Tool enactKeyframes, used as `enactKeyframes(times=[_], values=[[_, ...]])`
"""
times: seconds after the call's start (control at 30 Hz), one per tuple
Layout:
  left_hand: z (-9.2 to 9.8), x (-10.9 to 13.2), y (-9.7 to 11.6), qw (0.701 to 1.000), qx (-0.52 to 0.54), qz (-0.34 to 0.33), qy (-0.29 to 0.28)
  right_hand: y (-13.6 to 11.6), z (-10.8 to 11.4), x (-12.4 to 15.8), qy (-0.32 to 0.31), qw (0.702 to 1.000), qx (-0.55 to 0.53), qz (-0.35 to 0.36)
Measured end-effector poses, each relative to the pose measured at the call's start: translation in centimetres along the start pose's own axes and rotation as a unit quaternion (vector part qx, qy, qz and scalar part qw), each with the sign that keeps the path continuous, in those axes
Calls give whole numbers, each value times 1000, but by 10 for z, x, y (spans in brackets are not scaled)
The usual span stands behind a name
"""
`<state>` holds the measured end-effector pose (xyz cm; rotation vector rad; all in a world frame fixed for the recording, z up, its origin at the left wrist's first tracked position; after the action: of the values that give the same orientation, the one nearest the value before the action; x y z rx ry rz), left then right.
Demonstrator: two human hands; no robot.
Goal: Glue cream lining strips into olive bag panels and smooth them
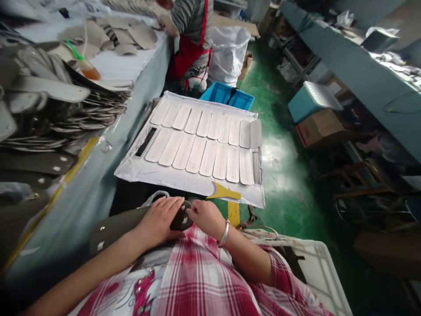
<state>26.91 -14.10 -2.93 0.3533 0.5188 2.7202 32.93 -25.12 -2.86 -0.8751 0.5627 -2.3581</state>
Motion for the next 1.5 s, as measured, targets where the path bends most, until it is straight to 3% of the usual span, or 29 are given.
enactKeyframes(times=[0.1,0.9,1.1,1.17,1.23,1.27,1.33,1.37,1.43,1.5], values=[[-6,-12,2,1000,11,9,1,2,0,-2,-14,1000,3,10],[0,-17,2,997,34,55,29,11,7,-11,-29,999,-10,-7],[1,-19,5,995,56,75,15,26,-9,-15,-38,997,-67,-16],[12,-7,7,997,56,47,26,33,-14,-12,-25,997,-68,-13],[29,19,0,995,58,35,66,38,-15,-11,-14,998,-52,-20],[40,39,-10,991,64,60,105,38,-13,-12,-10,999,-46,-20],[58,92,-41,961,95,170,195,23,0,-10,46,999,-25,-3],[61,121,-60,935,123,238,232,6,6,-9,77,997,-7,25],[50,171,-93,881,210,343,248,-47,6,-8,112,984,52,132],[29,199,-115,842,310,384,218,-111,-17,-10,72,951,127,272]])
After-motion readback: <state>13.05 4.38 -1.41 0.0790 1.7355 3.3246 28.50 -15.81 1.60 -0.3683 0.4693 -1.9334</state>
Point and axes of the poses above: each hand's wrist, its own x-axis away from the middle knuckle, its own z-axis out of the back of the hand, y = z × x, the point moved 7 cm from there along -x, towards the middle knuckle, and after that the axes turned 14 degrees about -y, right-handed, at the moved point
